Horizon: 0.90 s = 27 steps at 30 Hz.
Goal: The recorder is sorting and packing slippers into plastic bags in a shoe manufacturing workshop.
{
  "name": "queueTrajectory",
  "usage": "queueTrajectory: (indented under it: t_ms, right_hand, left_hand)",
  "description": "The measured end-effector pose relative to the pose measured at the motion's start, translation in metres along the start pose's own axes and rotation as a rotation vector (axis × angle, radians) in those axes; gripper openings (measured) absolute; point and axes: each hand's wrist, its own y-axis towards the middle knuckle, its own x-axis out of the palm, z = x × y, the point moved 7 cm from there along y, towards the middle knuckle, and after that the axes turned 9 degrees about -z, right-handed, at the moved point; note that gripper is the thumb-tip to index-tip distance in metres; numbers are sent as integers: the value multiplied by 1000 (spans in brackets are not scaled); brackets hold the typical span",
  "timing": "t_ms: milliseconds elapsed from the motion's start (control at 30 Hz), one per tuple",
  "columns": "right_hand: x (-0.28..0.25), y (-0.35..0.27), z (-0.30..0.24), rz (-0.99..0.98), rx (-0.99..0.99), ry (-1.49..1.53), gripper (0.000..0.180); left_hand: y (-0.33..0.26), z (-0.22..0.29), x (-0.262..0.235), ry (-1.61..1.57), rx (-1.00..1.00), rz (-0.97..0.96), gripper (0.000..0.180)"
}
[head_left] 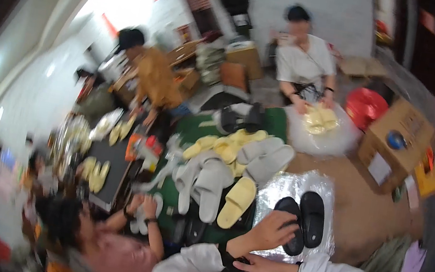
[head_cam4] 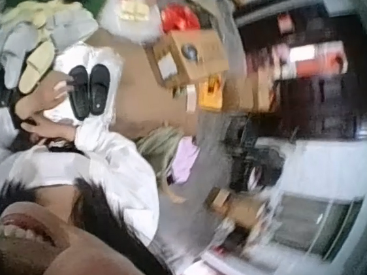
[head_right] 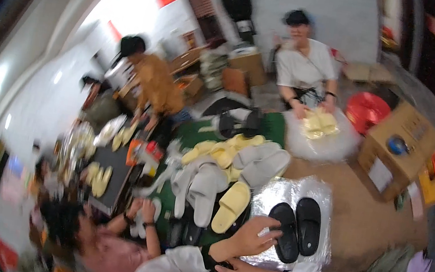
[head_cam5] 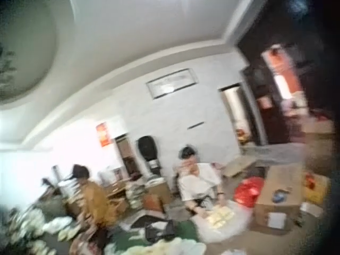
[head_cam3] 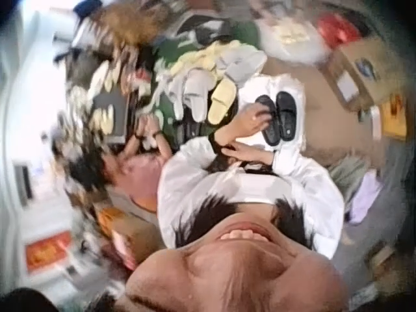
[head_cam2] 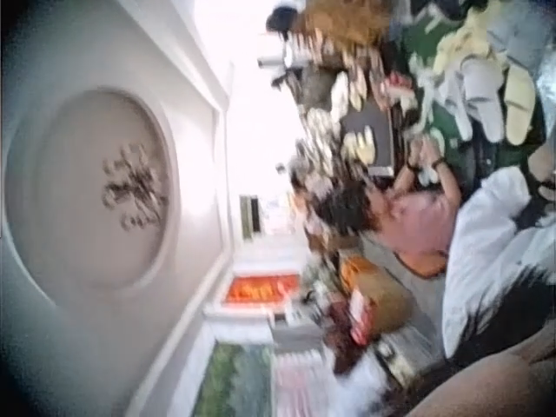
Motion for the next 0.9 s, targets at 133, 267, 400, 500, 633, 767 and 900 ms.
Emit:
queueTrajectory:
  t_ms: [133, 267, 400, 500, 633, 767, 900]
  right_hand:
    - [-2, 11, 10, -134, 75, -468, 54]
    - [-42, -1, 50, -51, 195, -638, 52]
    - [-101, -26, 92, 129, 290, -794, 51]
    - [-142, -41, 118, 268, 348, -908, 50]
    - [-163, -70, 132, 595, 479, -1130, 43]
    - [-181, -77, 195, 546, 467, -1207, 38]
    - [-160, -71, 165, 529, 646, -1183, 39]
  left_hand:
    - [-13, 42, -13, -47, 261, -41, 28]
    - [-44, 58, -23, 90, 356, 48, 21]
    - [-74, 49, -32, 106, 171, 105, 26]
    - [-83, 42, -29, 77, 73, 27, 36]
    - [-75, 18, -49, -528, -153, 24, 42]
    - [-67, 13, -39, -1730, -181, -272, 52]
    - [-59, 34, -70, -1441, 148, -239, 36]
